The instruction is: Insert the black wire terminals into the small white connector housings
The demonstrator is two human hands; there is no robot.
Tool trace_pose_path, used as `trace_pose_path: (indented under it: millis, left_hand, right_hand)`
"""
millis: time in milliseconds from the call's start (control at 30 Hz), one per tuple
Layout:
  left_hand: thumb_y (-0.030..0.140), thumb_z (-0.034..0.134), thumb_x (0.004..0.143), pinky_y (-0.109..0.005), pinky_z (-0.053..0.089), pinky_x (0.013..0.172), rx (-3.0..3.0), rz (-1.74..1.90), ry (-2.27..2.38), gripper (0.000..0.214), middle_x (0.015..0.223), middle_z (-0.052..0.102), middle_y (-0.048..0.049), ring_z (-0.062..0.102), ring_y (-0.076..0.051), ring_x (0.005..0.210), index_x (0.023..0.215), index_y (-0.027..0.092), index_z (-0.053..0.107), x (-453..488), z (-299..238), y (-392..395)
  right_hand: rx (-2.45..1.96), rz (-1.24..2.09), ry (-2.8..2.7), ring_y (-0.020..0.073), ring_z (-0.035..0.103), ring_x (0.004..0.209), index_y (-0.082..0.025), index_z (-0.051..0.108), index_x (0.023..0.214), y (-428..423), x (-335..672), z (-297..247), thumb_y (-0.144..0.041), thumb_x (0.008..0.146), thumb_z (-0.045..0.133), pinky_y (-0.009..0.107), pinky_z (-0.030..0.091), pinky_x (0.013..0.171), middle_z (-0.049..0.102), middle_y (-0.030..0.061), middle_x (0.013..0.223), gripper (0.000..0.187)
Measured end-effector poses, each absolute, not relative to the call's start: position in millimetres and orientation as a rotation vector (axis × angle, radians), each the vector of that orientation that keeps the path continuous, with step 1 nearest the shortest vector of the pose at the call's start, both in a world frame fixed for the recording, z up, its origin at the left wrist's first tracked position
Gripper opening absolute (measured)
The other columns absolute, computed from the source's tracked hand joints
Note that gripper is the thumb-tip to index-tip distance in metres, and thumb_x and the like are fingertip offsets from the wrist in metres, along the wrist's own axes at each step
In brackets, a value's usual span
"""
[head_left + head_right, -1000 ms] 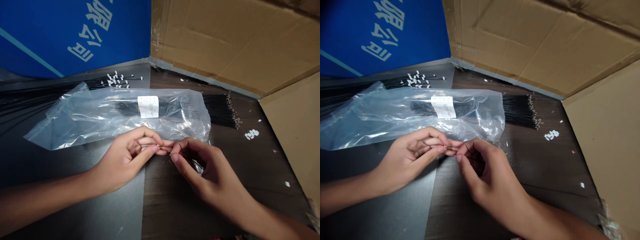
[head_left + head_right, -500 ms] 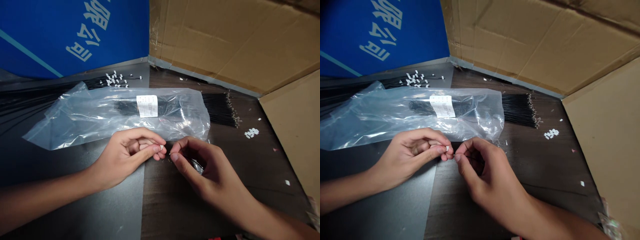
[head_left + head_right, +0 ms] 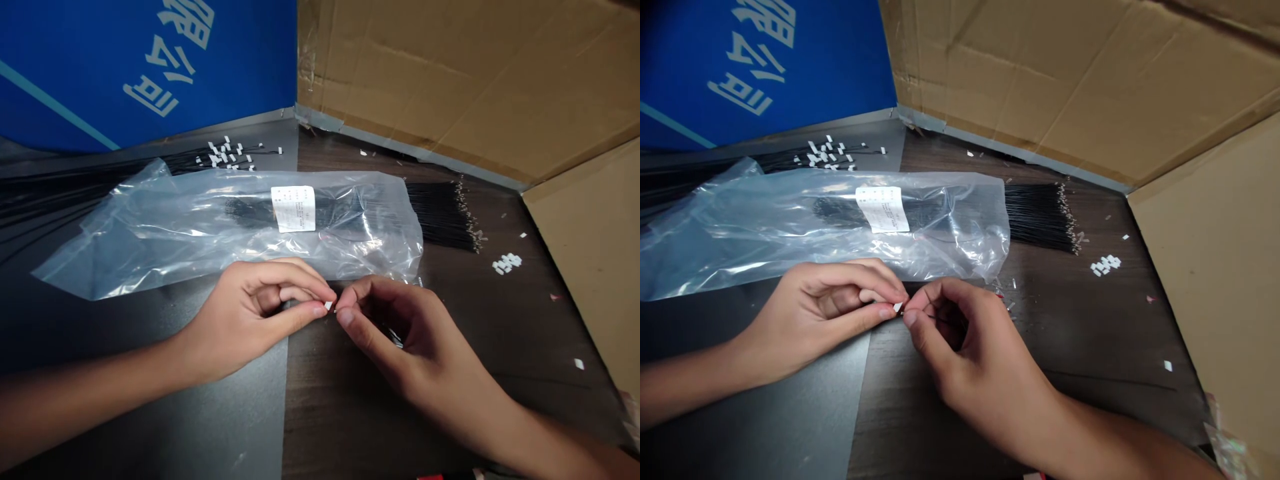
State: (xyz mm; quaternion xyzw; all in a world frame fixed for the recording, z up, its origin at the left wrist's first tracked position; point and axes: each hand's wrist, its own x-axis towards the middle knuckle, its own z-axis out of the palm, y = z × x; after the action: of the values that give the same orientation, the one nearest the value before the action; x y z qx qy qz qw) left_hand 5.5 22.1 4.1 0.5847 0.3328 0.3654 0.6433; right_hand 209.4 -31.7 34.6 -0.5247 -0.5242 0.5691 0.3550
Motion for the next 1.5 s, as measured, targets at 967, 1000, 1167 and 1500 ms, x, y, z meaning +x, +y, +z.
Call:
trace_pose_path:
  millis: [967,1000,1167,1500]
  left_hand:
    - [0.004,0.080,0.085,-0.016,0.064,0.073,1.380,0.809,0.743,0.019,0.089,0.081,-0.0058,0.077,-0.013,0.078,0.091,0.020,0.088,3.4,3.6,21.8]
    - [0.004,0.079,0.085,-0.016,0.065,0.073,1.374,0.812,0.745,0.019,0.090,0.081,-0.0059,0.077,-0.013,0.078,0.091,0.020,0.088,3.4,3.5,21.7]
    - [0.002,0.080,0.084,-0.017,0.064,0.070,1.371,0.821,0.743,0.019,0.087,0.081,-0.0070,0.077,-0.013,0.076,0.089,0.018,0.088,4.2,3.3,22.1]
    - [0.004,0.080,0.086,-0.016,0.063,0.070,1.432,0.814,0.736,0.020,0.089,0.081,-0.0051,0.076,-0.013,0.077,0.092,0.021,0.088,2.7,3.0,21.2]
  right_hand:
    - [-1.387,1.485,-1.359,0.0091,0.067,0.076,-0.019,0.073,0.090,-31.6,210.3,37.2,-0.015,0.096,0.074,0.015,0.054,0.069,0.073,-0.0027,0.083,0.007]
    - [-1.383,1.486,-1.355,0.0093,0.067,0.076,-0.019,0.073,0.089,-31.3,210.1,37.4,-0.015,0.096,0.073,0.015,0.054,0.069,0.073,-0.0026,0.083,0.007]
    - [-1.371,1.472,-1.361,0.0093,0.068,0.073,-0.019,0.073,0.089,-30.1,208.9,36.8,-0.016,0.096,0.073,0.015,0.054,0.066,0.073,-0.0024,0.081,0.008]
    - [-1.386,1.423,-1.395,0.0092,0.067,0.070,-0.019,0.073,0.089,-34.4,209.2,36.6,-0.016,0.097,0.071,0.015,0.054,0.064,0.072,-0.0030,0.078,0.009]
